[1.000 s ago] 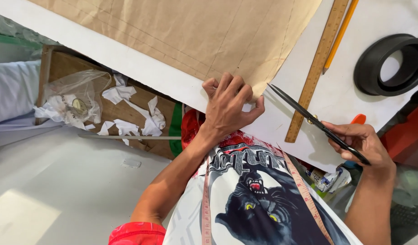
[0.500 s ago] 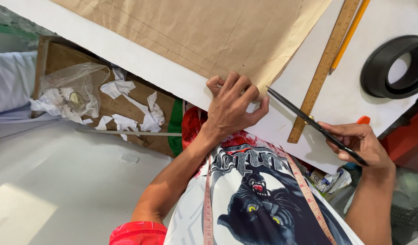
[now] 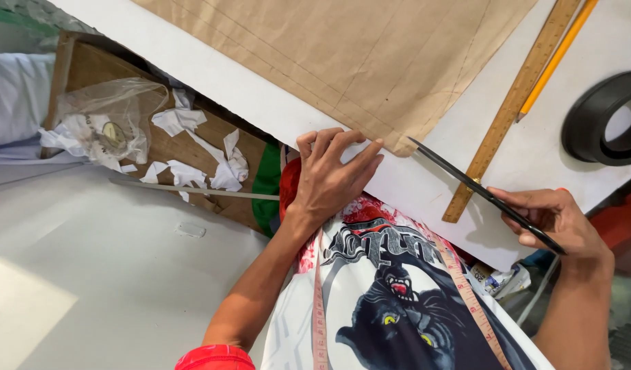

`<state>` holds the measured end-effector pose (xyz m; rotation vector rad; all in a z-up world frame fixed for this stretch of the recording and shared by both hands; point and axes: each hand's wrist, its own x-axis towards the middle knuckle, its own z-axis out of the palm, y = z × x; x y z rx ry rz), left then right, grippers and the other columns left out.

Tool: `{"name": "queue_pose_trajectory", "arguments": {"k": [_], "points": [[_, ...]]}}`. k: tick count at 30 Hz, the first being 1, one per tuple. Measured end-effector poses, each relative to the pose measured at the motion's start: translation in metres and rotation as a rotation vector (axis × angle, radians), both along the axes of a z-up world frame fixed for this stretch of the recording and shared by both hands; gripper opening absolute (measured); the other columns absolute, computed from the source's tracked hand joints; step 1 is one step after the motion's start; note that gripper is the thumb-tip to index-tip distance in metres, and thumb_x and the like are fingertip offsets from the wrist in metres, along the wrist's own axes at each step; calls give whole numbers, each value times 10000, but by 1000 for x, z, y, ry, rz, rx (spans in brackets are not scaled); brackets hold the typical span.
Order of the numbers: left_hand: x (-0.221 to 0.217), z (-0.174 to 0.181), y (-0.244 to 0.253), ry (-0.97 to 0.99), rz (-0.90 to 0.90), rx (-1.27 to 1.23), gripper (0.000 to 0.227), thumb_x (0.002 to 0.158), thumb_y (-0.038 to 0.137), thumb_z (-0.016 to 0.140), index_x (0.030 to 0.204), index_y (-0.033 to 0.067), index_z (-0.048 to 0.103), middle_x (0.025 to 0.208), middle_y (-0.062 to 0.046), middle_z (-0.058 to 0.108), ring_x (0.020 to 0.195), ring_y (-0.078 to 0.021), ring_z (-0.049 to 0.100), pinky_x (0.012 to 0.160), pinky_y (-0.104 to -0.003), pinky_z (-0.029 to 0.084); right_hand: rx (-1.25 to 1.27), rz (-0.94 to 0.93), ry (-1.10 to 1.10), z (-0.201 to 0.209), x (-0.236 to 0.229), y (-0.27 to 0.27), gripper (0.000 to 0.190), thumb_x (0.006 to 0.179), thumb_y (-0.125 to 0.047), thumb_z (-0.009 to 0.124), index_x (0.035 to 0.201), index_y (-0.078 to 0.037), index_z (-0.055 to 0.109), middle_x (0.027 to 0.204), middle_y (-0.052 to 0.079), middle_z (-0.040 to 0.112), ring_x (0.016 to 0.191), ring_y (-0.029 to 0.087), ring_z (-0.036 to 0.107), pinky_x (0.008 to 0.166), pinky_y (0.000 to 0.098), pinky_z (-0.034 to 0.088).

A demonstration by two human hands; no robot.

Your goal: The person uses shears to cut a large piece of beige fabric laid on a white table, following pencil lines. The person holds the fabric with the left hand while cutting with the right hand, occasionally adjusting the fabric's position.

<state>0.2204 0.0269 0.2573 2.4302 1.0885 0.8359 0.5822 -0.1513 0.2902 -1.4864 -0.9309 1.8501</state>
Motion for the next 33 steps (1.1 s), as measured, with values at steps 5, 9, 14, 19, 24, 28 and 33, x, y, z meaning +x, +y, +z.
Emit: {"name": "queue_pose_trajectory", "arguments": {"k": [5,9,14,19,24,28,33], "points": [[-2,-8,-1,-41,-15,28,223,950,212,852,1129,238,721,1123,-14,650,976,-216,623,890,-419,363,-76,-19,18,-9,12,-5,832,660,-216,880,1406,58,632,979,52,745,798,90,593,672,187,480],[-1,-11,1,-59,12,89,217,918,214,853,1092,245,727,1070,14,662,929,-204,626,859,-400,381,-101,-20,22,-11,16,-2,854,647,-198,883,1416,67,622,1014,82,755,808,108,597,685,212,487],[1,0,-1,-63,110,15,256,935,289,818,1148,194,714,1015,-1,644,888,-210,620,881,-406,342,-121,-15,-14,-15,21,-6,829,628,-142,844,1395,76,615,1344,178,714,793,149,624,656,270,518],[-5,10,12,12,224,-80,351,943,389,807,1209,184,705,950,-20,616,830,-233,573,849,-421,324,-144,-48,-55,-18,20,-11,822,601,-118,819,1370,91,621,1457,201,654,889,188,651,771,306,534],[-8,10,20,67,170,-41,336,970,412,772,1202,178,703,859,-32,553,790,-249,509,793,-426,322,-167,-48,-49,-14,16,-5,782,609,-13,798,1365,80,621,1505,233,619,1119,235,668,897,357,569],[-5,8,26,60,163,-20,341,976,404,769,1226,180,708,857,-43,558,800,-278,514,800,-433,317,-201,-65,-117,-11,11,4,751,609,6,783,1341,85,639,1486,218,633,1246,252,646,974,367,556],[-5,-3,24,73,184,109,283,971,403,779,1171,210,731,790,0,531,737,-224,490,756,-406,307,-176,-13,-55,-11,12,4,817,595,-35,818,1379,72,615,1484,226,632,1304,260,635,970,330,548]]}}
